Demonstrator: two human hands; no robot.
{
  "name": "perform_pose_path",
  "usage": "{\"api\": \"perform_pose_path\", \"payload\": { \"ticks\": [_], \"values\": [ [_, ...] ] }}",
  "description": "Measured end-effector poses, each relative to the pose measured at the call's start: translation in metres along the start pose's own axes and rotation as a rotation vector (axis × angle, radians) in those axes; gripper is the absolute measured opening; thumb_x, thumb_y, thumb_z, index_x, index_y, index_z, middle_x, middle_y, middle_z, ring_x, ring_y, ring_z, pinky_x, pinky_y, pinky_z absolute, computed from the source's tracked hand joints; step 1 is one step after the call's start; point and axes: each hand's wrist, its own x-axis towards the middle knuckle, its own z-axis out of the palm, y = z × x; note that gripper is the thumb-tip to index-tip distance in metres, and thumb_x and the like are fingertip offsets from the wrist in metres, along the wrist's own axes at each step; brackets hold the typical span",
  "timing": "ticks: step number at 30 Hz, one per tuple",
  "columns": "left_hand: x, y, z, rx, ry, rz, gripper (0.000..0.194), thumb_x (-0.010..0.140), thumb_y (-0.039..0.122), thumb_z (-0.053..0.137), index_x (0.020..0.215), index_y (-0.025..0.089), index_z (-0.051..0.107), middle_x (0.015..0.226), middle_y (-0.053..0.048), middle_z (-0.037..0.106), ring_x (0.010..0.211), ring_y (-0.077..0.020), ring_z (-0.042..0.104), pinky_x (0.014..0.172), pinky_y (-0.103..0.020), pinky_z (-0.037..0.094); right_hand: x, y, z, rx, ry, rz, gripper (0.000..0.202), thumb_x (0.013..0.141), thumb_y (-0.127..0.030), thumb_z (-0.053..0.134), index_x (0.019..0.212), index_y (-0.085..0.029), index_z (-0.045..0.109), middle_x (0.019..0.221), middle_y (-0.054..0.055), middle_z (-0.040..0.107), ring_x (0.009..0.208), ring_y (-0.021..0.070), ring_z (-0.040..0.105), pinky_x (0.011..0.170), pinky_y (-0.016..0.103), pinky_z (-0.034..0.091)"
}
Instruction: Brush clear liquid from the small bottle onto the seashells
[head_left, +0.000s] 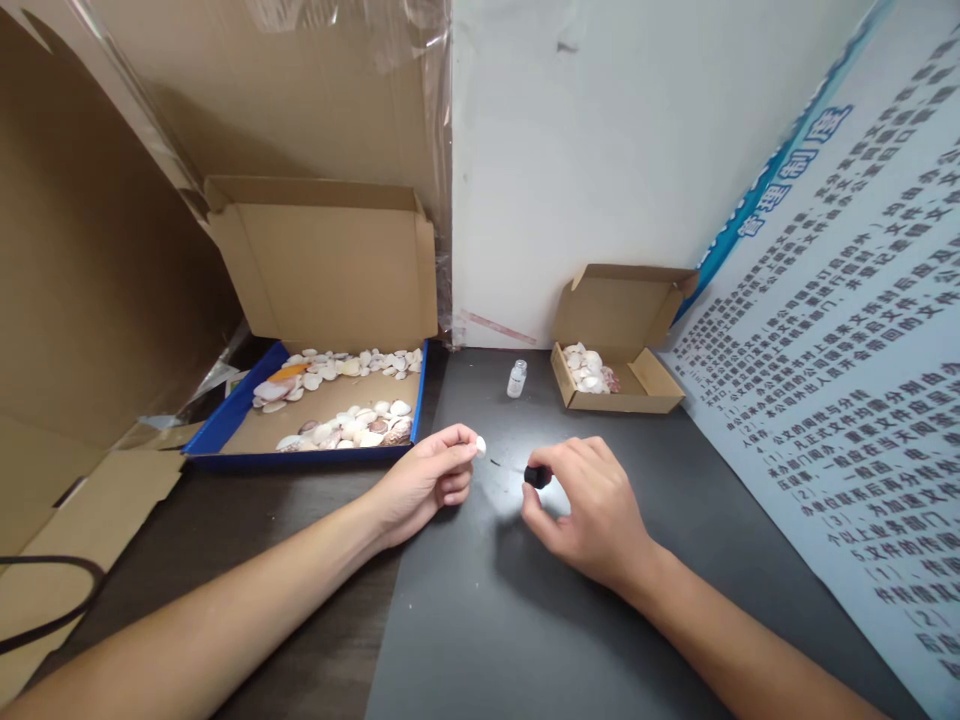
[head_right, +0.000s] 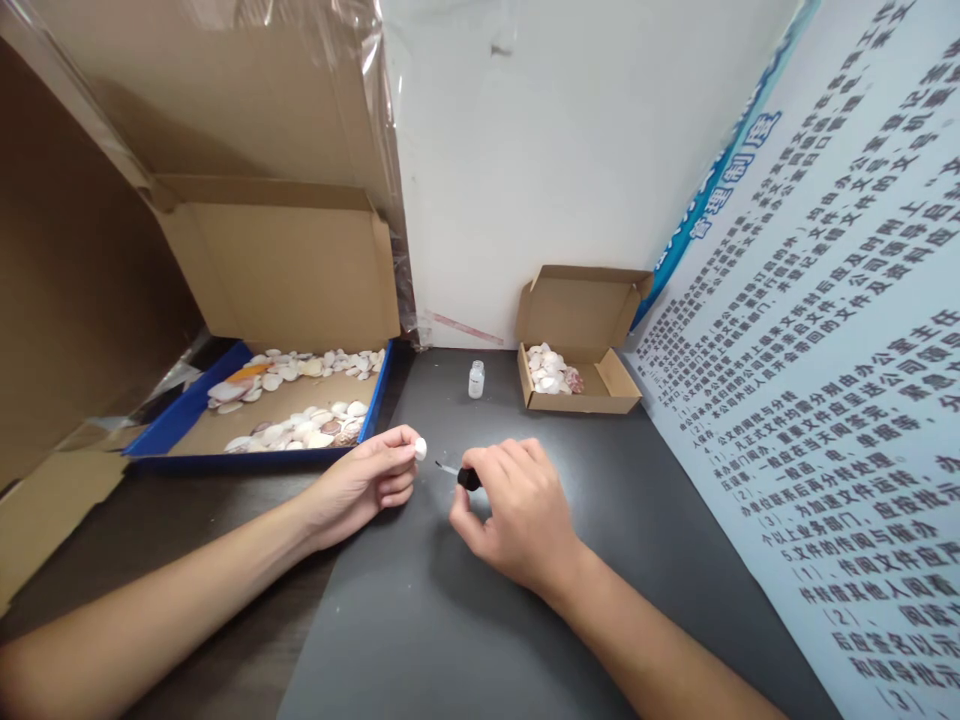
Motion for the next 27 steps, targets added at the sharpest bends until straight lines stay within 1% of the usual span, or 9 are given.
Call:
{"api": "perform_pose_path", "payload": {
  "ticks": [4,8,11,15,17,20,22,24,27],
  "values": [
    [-0.0003,0.0001,0.0001,-0.004,-0.004,-0.003,0.023,0.08,0.031,0.073,0.083,0.018,0.054,0.059,0.009,0.031,0.048,-0.0045,0.023,0.047,-0.02,0.018,0.0003,-0.0003,-0.0005,0.017,0.043,-0.01,0.008,0.084,-0.014,0.057,0.09,-0.019,0.055,0.074,0.003,0.065,0.068,0.0203,0.058,0.066,0.034,0.04],
    [-0.0003,0.0005,0.0004,-0.004,-0.006,-0.001,0.023,0.08,0.031,0.074,0.083,0.018,0.054,0.059,0.009,0.029,0.048,-0.0045,0.023,0.047,-0.02,0.018,-0.0002,-0.0025,-0.0003,-0.023,0.01,0.021,0.006,0.082,-0.015,0.058,0.085,-0.02,0.055,0.07,0.003,0.064,0.063,0.0197,0.055,0.064,0.034,0.038],
    [0.0,0.0002,0.0,-0.002,-0.013,0.003,0.022,0.082,0.03,0.072,0.082,0.018,0.054,0.06,0.009,0.03,0.049,-0.0045,0.023,0.047,-0.021,0.018,-0.0009,-0.0034,0.0,-0.012,0.044,0.027,0.007,0.083,-0.015,0.058,0.085,-0.02,0.054,0.071,0.003,0.064,0.064,0.0197,0.055,0.064,0.033,0.038],
    [0.0005,-0.0009,-0.0009,0.001,-0.022,0.01,0.02,0.084,0.029,0.069,0.084,0.018,0.053,0.061,0.009,0.03,0.049,-0.0046,0.023,0.048,-0.021,0.018,-0.001,-0.003,0.0002,-0.014,0.009,0.04,0.006,0.083,-0.015,0.058,0.085,-0.019,0.055,0.07,0.002,0.063,0.062,0.0189,0.054,0.063,0.032,0.037],
    [0.0005,-0.0012,-0.0009,0.004,-0.024,0.009,0.019,0.085,0.028,0.069,0.084,0.018,0.053,0.061,0.009,0.03,0.049,-0.0047,0.022,0.048,-0.021,0.018,-0.0004,-0.0021,0.0,-0.034,0.015,0.062,0.006,0.083,-0.014,0.059,0.084,-0.019,0.055,0.068,0.001,0.062,0.06,0.0187,0.053,0.063,0.033,0.036],
    [0.0003,-0.0011,-0.0006,0.006,-0.024,0.005,0.019,0.085,0.028,0.069,0.084,0.018,0.053,0.061,0.009,0.03,0.049,-0.0047,0.022,0.047,-0.021,0.018,0.0001,-0.0015,-0.0001,0.021,0.034,0.037,0.007,0.084,-0.013,0.058,0.087,-0.019,0.055,0.072,0.002,0.063,0.063,0.0185,0.055,0.064,0.032,0.037],
    [0.0001,-0.0007,-0.0003,0.008,-0.024,0.004,0.02,0.084,0.028,0.069,0.084,0.018,0.052,0.06,0.009,0.03,0.049,-0.0047,0.022,0.047,-0.021,0.017,-0.0005,-0.0021,0.0002,0.047,0.007,0.024,0.007,0.085,-0.013,0.058,0.089,-0.019,0.055,0.072,0.002,0.063,0.064,0.0183,0.056,0.064,0.032,0.037],
    [0.0,-0.0001,-0.0001,0.012,-0.023,0.004,0.02,0.084,0.028,0.069,0.084,0.018,0.052,0.06,0.009,0.029,0.049,-0.0048,0.022,0.047,-0.021,0.017,-0.0016,-0.003,0.0003,0.026,-0.018,0.044,0.006,0.085,-0.014,0.058,0.088,-0.019,0.056,0.07,0.001,0.062,0.062,0.0185,0.055,0.063,0.032,0.036],
    [0.0,0.0006,0.0002,0.02,-0.021,0.005,0.02,0.084,0.029,0.07,0.084,0.018,0.053,0.059,0.009,0.029,0.049,-0.0049,0.021,0.047,-0.021,0.017,-0.0028,-0.0039,0.0,0.018,-0.006,0.061,0.006,0.085,-0.014,0.057,0.088,-0.019,0.056,0.072,0.002,0.062,0.063,0.0188,0.054,0.063,0.032,0.036]
  ]
}}
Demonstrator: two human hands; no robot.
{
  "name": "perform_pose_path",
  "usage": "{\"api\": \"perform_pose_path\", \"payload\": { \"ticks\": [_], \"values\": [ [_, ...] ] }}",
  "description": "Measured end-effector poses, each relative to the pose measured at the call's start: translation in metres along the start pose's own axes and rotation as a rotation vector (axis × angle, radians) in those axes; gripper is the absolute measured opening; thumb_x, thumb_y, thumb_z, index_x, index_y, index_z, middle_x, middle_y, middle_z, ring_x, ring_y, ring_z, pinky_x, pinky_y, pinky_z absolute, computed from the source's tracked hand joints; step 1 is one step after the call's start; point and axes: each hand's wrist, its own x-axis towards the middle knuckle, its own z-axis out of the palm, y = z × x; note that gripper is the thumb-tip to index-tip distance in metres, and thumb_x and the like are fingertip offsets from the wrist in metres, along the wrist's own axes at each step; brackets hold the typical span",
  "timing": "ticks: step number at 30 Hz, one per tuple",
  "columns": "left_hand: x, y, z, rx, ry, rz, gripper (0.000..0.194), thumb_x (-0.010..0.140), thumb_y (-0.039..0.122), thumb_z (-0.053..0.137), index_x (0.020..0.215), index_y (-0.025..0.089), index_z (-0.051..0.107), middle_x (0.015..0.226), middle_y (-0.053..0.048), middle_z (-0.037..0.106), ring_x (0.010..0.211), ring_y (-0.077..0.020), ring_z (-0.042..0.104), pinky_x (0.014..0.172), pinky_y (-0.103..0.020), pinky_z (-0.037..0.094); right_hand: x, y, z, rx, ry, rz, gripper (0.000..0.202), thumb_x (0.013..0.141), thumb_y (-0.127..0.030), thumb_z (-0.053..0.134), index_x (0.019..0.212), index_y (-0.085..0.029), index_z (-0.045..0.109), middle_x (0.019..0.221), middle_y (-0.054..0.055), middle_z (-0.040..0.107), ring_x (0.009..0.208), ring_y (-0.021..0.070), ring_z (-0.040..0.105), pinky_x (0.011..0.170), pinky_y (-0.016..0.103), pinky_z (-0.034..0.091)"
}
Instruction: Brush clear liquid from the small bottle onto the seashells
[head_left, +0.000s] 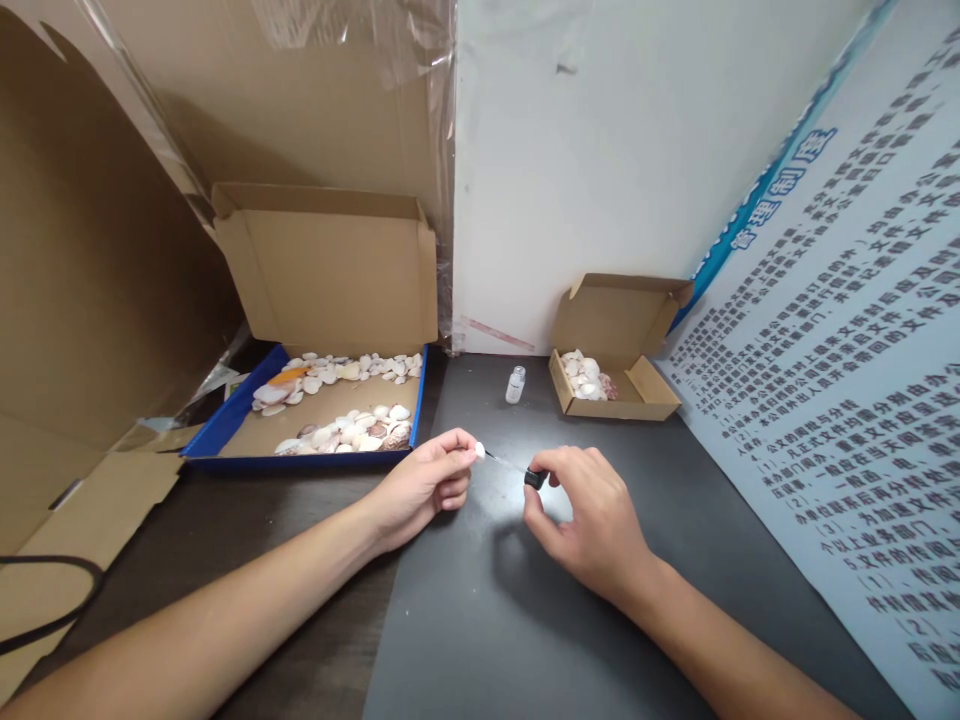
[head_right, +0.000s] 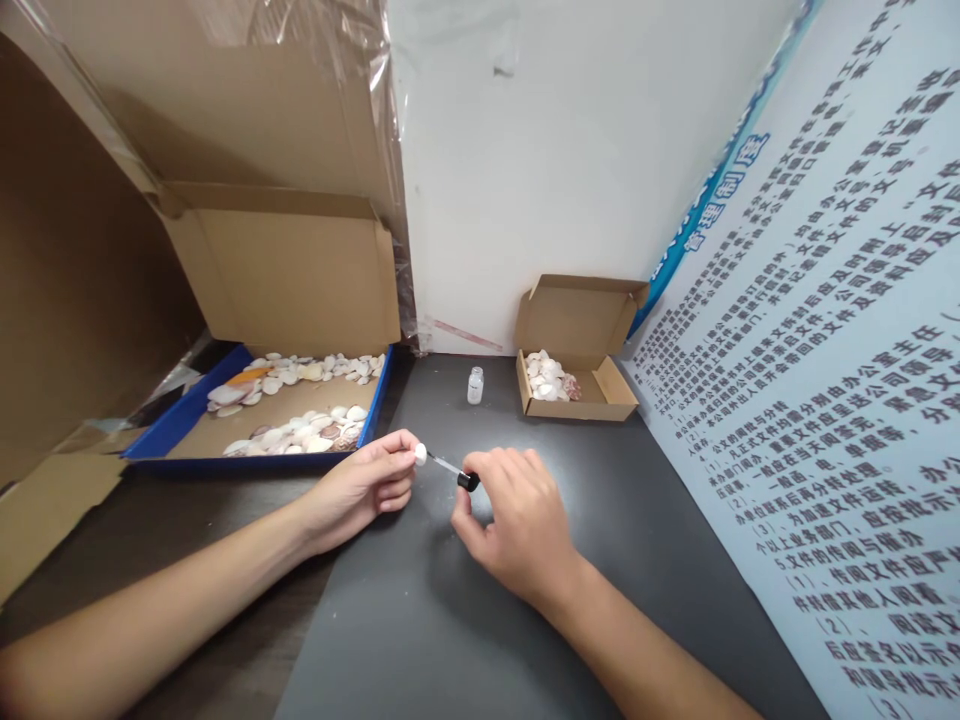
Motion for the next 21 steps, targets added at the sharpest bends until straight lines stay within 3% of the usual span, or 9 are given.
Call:
{"api": "perform_pose_path", "payload": {
  "ticks": [6,10,15,21],
  "values": [
    [0.0003,0.0,0.0001,-0.002,0.004,0.001,0.02,0.084,0.029,0.07,0.084,0.018,0.053,0.058,0.009,0.028,0.049,-0.0052,0.021,0.047,-0.021,0.018,0.0016,0.0017,-0.0003,-0.013,-0.038,0.026,0.004,0.085,-0.015,0.059,0.088,-0.018,0.058,0.071,0.002,0.063,0.064,0.0187,0.056,0.064,0.031,0.038],
    [0.0001,-0.0003,0.0003,-0.001,0.003,0.0,0.021,0.083,0.03,0.07,0.083,0.018,0.053,0.058,0.009,0.029,0.049,-0.0052,0.022,0.047,-0.02,0.018,0.0008,0.0017,-0.0014,0.008,0.018,0.031,0.004,0.084,-0.015,0.059,0.087,-0.018,0.057,0.071,0.002,0.063,0.063,0.0179,0.055,0.065,0.03,0.039],
    [0.0002,-0.0016,-0.001,0.001,0.013,0.014,0.019,0.085,0.029,0.069,0.084,0.019,0.053,0.058,0.009,0.03,0.049,-0.0053,0.022,0.048,-0.02,0.019,-0.0003,-0.0014,-0.0027,-0.013,-0.075,0.07,0.004,0.08,-0.017,0.059,0.081,-0.019,0.055,0.064,-0.001,0.06,0.056,0.0169,0.051,0.06,0.029,0.037],
    [0.0008,-0.0017,-0.0016,0.012,-0.001,0.02,0.017,0.086,0.028,0.067,0.084,0.019,0.053,0.057,0.009,0.029,0.049,-0.0055,0.021,0.048,-0.02,0.018,0.0009,-0.0007,-0.003,0.03,-0.013,0.074,0.004,0.085,-0.016,0.057,0.088,-0.018,0.057,0.069,0.0,0.061,0.059,0.0162,0.054,0.062,0.029,0.039]
  ]
}}
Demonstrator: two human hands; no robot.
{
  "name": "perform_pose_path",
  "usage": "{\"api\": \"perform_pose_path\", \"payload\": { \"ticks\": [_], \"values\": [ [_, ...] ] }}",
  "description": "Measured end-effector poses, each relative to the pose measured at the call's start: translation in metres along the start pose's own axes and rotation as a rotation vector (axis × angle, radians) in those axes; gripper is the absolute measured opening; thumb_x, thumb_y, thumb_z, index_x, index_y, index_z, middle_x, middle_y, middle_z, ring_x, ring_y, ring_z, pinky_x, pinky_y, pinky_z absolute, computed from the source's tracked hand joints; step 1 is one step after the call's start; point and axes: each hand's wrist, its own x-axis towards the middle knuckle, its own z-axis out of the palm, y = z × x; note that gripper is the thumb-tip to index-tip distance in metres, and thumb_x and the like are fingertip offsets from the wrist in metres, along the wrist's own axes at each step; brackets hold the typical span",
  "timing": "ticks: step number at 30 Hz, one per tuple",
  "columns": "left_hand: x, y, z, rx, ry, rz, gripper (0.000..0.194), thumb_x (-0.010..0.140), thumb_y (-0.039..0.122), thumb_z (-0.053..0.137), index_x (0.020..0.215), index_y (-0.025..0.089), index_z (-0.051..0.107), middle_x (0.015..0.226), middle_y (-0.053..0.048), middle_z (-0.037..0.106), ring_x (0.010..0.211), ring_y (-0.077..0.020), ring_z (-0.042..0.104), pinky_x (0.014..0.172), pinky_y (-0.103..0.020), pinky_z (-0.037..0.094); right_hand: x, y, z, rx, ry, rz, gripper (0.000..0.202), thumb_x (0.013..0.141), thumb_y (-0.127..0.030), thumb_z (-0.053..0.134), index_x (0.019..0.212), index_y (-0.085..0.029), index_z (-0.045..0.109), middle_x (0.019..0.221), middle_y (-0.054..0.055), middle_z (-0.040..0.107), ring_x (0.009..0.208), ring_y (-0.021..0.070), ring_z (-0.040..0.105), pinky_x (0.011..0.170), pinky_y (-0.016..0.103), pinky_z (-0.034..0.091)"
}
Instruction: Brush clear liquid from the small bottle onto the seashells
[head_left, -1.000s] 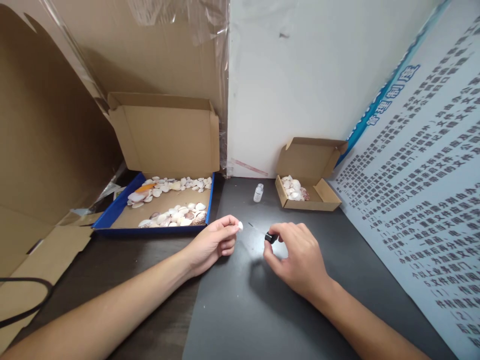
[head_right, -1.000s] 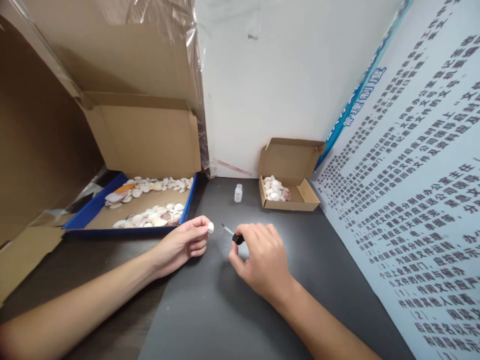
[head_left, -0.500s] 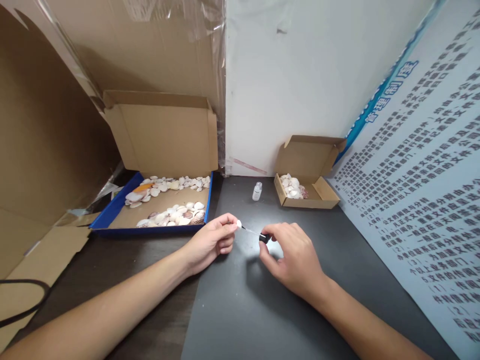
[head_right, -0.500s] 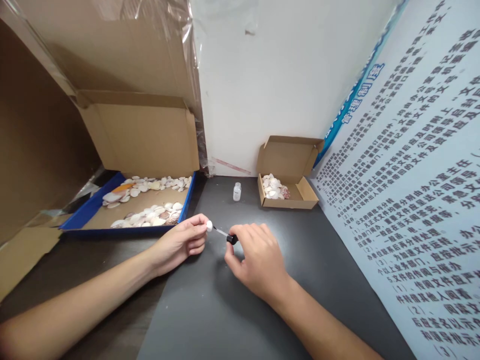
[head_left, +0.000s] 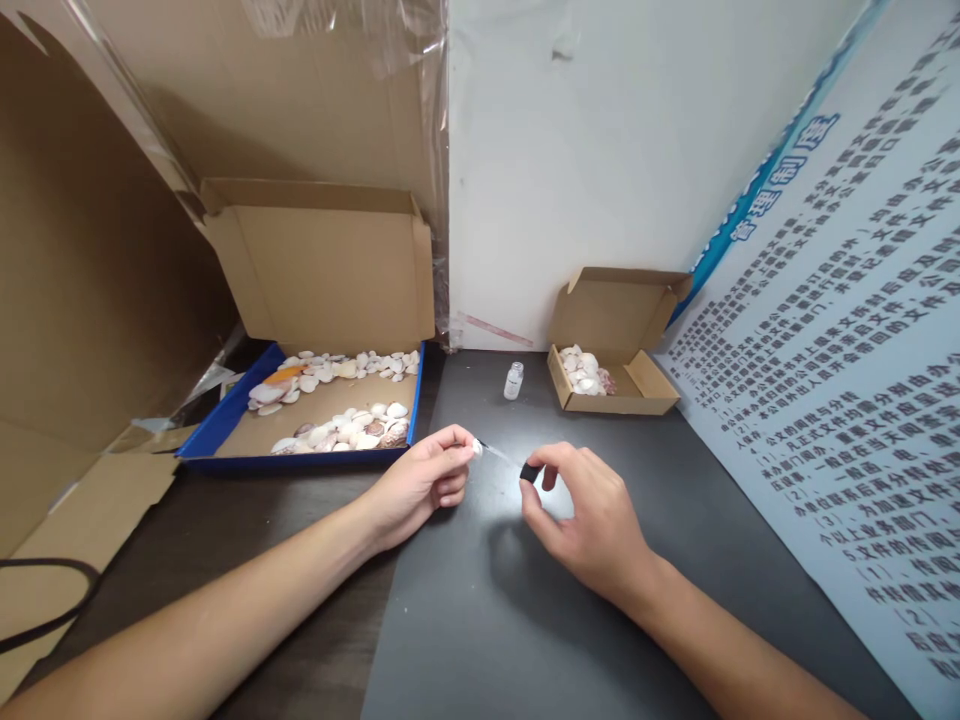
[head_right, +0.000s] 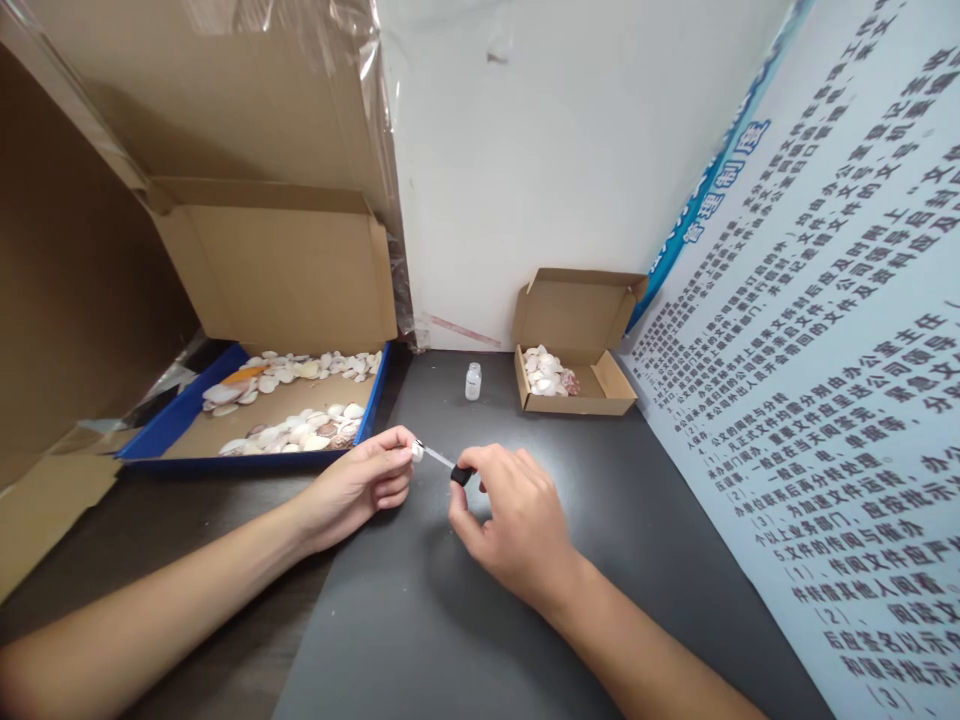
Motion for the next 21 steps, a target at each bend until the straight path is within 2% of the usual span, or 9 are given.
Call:
{"api": "perform_pose_path", "payload": {
  "ticks": [3,7,21],
  "values": [
    [-0.0003,0.0006,0.0004,0.001,0.003,0.002,0.016,0.087,0.028,0.066,0.085,0.019,0.053,0.057,0.009,0.029,0.049,-0.0056,0.021,0.048,-0.02,0.018,0.001,0.0015,-0.0006,-0.025,-0.041,0.016,0.004,0.085,-0.016,0.058,0.087,-0.019,0.059,0.067,-0.001,0.061,0.058,0.0164,0.054,0.062,0.029,0.038],
    [-0.0012,0.0006,0.0012,0.006,0.006,-0.002,0.015,0.087,0.027,0.066,0.083,0.018,0.053,0.058,0.009,0.029,0.049,-0.0057,0.022,0.048,-0.021,0.018,0.002,0.0018,-0.0016,0.028,0.026,-0.001,0.007,0.086,-0.014,0.057,0.092,-0.018,0.059,0.071,0.0,0.063,0.061,0.016,0.056,0.065,0.029,0.04],
    [-0.0022,0.0021,0.0025,0.015,-0.001,-0.007,0.015,0.086,0.027,0.066,0.084,0.019,0.054,0.058,0.008,0.03,0.05,-0.0061,0.023,0.048,-0.021,0.019,0.003,0.0001,-0.0037,0.043,-0.004,-0.008,0.007,0.085,-0.014,0.059,0.091,-0.018,0.06,0.069,0.0,0.063,0.059,0.0163,0.055,0.062,0.03,0.041]
  ]
}}
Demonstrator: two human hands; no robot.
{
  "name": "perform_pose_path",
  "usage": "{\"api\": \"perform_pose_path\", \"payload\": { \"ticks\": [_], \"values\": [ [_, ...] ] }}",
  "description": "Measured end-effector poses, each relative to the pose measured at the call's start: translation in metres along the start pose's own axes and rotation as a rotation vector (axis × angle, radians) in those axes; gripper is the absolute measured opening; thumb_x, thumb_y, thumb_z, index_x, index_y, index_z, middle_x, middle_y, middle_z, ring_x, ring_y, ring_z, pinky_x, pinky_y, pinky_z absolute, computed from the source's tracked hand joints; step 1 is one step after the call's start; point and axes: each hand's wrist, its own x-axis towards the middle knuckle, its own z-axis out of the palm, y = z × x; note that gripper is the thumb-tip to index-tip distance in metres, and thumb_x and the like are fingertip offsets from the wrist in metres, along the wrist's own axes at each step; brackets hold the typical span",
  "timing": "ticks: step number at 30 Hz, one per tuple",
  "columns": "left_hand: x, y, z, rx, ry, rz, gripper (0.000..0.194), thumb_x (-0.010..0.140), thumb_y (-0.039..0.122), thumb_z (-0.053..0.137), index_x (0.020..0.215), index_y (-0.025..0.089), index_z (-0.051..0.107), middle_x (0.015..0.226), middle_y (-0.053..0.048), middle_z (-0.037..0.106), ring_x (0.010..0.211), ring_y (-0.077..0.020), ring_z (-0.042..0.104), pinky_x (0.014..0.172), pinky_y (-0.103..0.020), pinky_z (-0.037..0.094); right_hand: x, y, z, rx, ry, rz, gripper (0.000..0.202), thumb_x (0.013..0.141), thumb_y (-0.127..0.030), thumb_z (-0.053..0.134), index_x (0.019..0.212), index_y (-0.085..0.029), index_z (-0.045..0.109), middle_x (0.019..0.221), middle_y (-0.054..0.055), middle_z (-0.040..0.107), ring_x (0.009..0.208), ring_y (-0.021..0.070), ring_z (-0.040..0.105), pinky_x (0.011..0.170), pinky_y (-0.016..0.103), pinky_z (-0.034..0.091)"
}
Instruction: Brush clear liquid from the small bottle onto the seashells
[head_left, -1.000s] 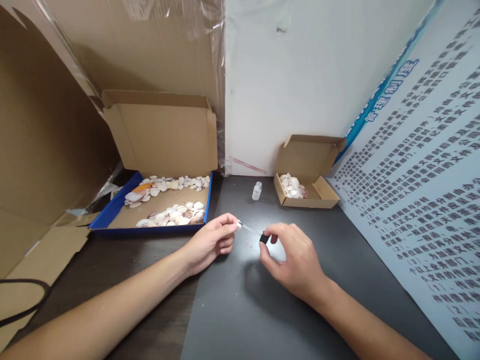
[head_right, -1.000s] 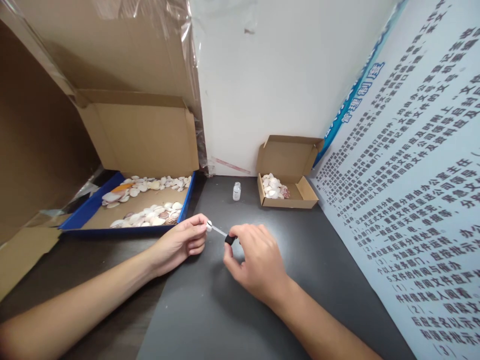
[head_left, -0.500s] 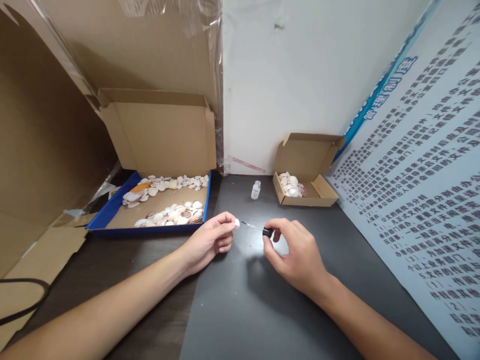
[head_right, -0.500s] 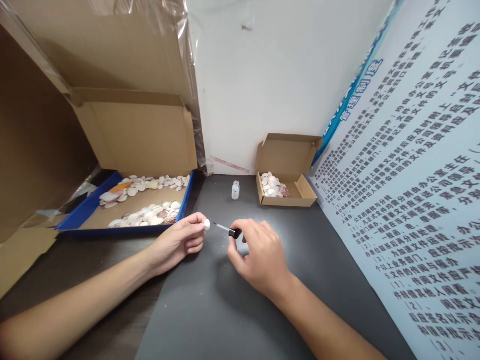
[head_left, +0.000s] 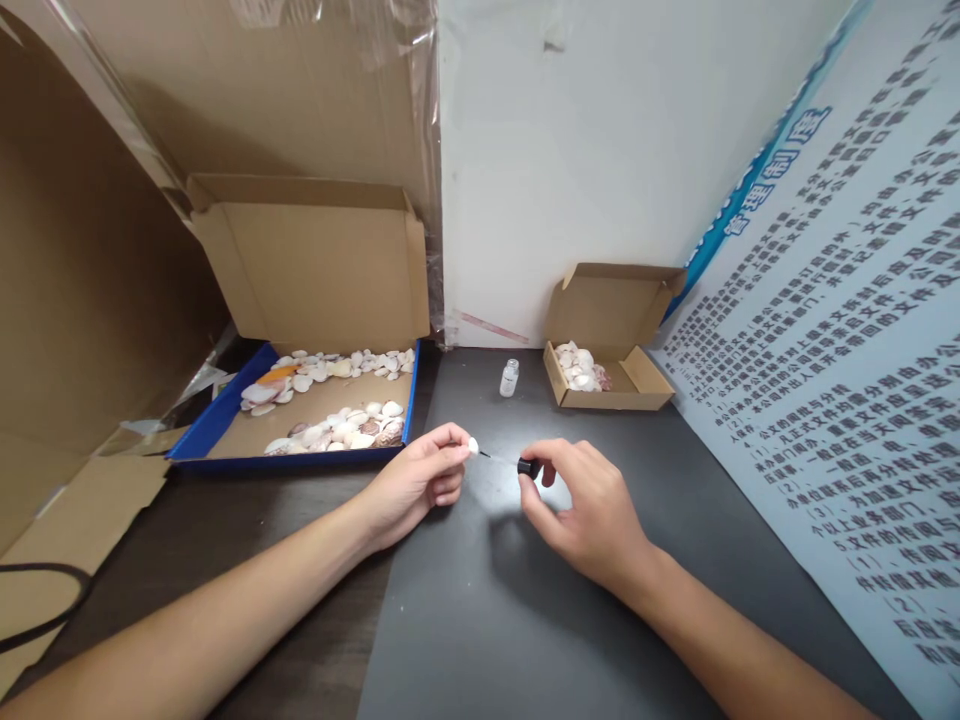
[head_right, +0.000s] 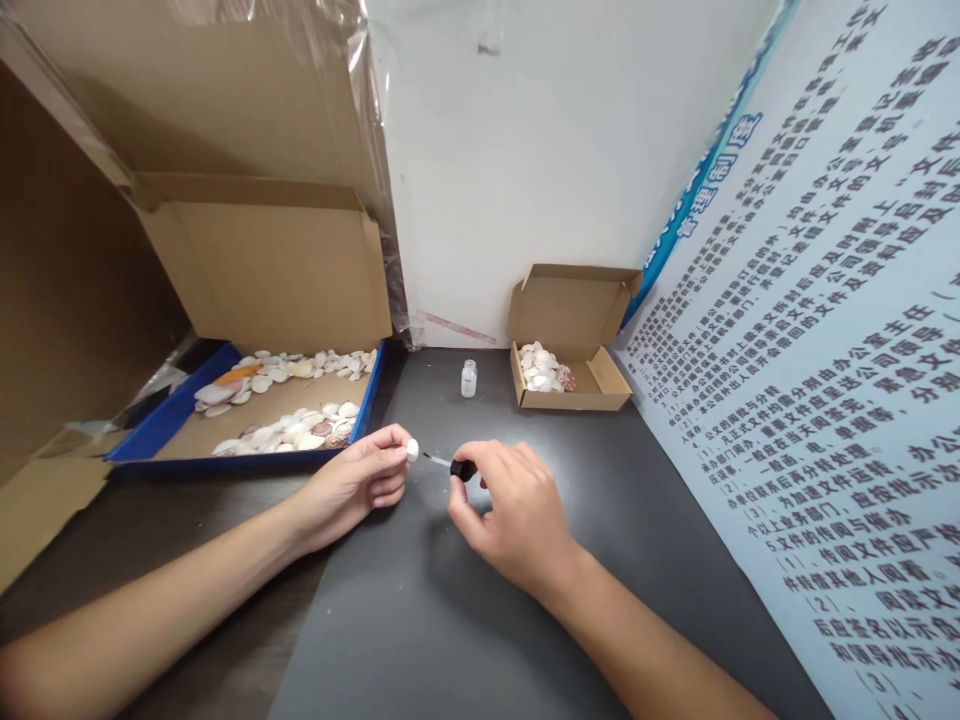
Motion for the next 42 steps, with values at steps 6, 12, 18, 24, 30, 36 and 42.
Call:
{"api": "perform_pose_path", "payload": {
  "ticks": [6,12,18,24,30,36,42],
  "values": [
    [-0.0007,-0.001,0.0007,-0.03,0.012,0.014,0.016,0.086,0.025,0.065,0.08,0.018,0.051,0.057,0.008,0.032,0.05,-0.0059,0.024,0.049,-0.021,0.02,-0.0027,0.0005,0.0017,-0.018,0.017,-0.066,0.009,0.086,-0.014,0.058,0.094,-0.02,0.059,0.076,0.003,0.067,0.068,0.0196,0.06,0.065,0.032,0.044],
    [-0.0013,-0.0011,0.0024,-0.124,0.056,0.009,0.018,0.084,0.024,0.068,0.078,0.017,0.052,0.057,0.008,0.03,0.049,-0.0055,0.023,0.047,-0.02,0.021,-0.0033,-0.0018,0.0041,-0.001,0.031,-0.081,0.011,0.087,-0.013,0.055,0.096,-0.02,0.058,0.079,0.005,0.067,0.072,0.0204,0.061,0.067,0.033,0.046],
    [-0.0022,-0.0009,0.0044,-0.193,0.074,0.005,0.019,0.085,0.023,0.066,0.075,0.016,0.051,0.058,0.009,0.026,0.05,-0.0063,0.02,0.046,-0.019,0.022,-0.0023,-0.0021,0.0062,-0.021,0.007,-0.095,0.011,0.087,-0.013,0.055,0.095,-0.019,0.058,0.08,0.005,0.067,0.071,0.0204,0.059,0.066,0.033,0.045],
    [-0.0019,-0.0007,0.0043,-0.206,0.076,-0.006,0.017,0.084,0.022,0.067,0.076,0.016,0.053,0.058,0.009,0.023,0.05,-0.0063,0.02,0.045,-0.019,0.023,-0.0034,0.0002,0.0064,-0.059,-0.021,-0.074,0.008,0.085,-0.014,0.056,0.092,-0.019,0.059,0.075,0.004,0.065,0.067,0.0206,0.058,0.064,0.033,0.043],
    [-0.0018,-0.0005,0.0043,-0.195,0.081,-0.001,0.018,0.083,0.022,0.067,0.075,0.016,0.052,0.057,0.008,0.028,0.049,-0.0059,0.022,0.045,-0.019,0.023,-0.0035,-0.0018,0.0051,-0.013,-0.022,-0.096,0.01,0.085,-0.014,0.055,0.092,-0.02,0.058,0.074,0.003,0.065,0.066,0.0194,0.057,0.063,0.032,0.044],
    [-0.0016,-0.0009,0.0038,-0.177,0.091,0.013,0.024,0.083,0.022,0.067,0.07,0.017,0.048,0.057,0.008,0.029,0.048,-0.0056,0.022,0.045,-0.019,0.022,-0.0033,-0.002,0.0056,0.007,-0.005,-0.096,0.01,0.086,-0.014,0.056,0.094,-0.02,0.059,0.075,0.003,0.067,0.067,0.0194,0.059,0.064,0.032,0.044],
    [-0.0019,-0.0008,0.0049,-0.159,0.1,0.022,0.024,0.082,0.022,0.068,0.07,0.017,0.048,0.057,0.008,0.029,0.048,-0.0056,0.022,0.045,-0.019,0.022,-0.0042,-0.001,0.0058,0.015,0.011,-0.085,0.01,0.086,-0.014,0.057,0.094,-0.019,0.059,0.075,0.003,0.067,0.066,0.0189,0.061,0.063,0.031,0.045]
  ]
}}
